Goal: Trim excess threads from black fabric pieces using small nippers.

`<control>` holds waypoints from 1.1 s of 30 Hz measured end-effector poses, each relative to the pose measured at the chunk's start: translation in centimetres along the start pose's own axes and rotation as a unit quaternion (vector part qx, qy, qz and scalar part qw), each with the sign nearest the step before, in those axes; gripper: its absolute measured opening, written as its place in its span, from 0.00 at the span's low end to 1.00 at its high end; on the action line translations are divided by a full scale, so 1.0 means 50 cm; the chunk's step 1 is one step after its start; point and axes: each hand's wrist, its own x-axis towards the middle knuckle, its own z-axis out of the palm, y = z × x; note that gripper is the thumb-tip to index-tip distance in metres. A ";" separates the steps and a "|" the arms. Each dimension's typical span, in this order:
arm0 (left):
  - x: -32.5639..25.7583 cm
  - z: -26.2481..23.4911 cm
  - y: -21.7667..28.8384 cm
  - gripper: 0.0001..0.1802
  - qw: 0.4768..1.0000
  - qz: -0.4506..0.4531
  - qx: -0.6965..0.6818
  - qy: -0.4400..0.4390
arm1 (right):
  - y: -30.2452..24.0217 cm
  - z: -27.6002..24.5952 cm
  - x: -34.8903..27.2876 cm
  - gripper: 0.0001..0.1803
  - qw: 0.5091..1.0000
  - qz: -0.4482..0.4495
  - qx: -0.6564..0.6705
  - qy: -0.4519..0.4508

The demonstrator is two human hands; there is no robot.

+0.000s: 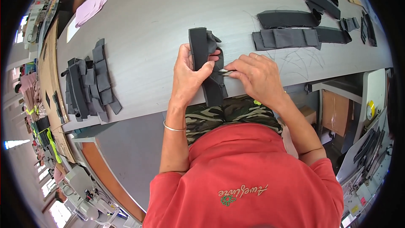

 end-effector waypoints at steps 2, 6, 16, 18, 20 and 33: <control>0.001 -0.001 0.000 0.17 1.000 0.008 -0.007 -0.004 | -0.002 0.000 -0.001 0.06 0.999 -0.019 -0.024 0.009; 0.001 -0.001 0.003 0.17 1.000 0.000 -0.001 -0.001 | 0.002 0.001 -0.004 0.05 0.999 -0.015 -0.022 0.019; 0.002 0.002 0.000 0.18 1.000 0.006 0.003 0.003 | 0.012 -0.002 -0.001 0.04 1.000 -0.011 -0.023 0.011; 0.002 0.001 -0.001 0.18 1.000 0.006 0.002 0.004 | 0.012 -0.002 0.001 0.03 0.999 -0.022 -0.044 -0.001; 0.001 0.001 0.000 0.18 1.000 0.001 0.001 0.004 | 0.015 -0.001 0.002 0.04 0.997 -0.049 -0.061 0.012; 0.003 -0.001 0.001 0.17 1.000 0.000 0.003 -0.002 | 0.025 -0.007 0.013 0.05 0.995 -0.081 -0.063 -0.009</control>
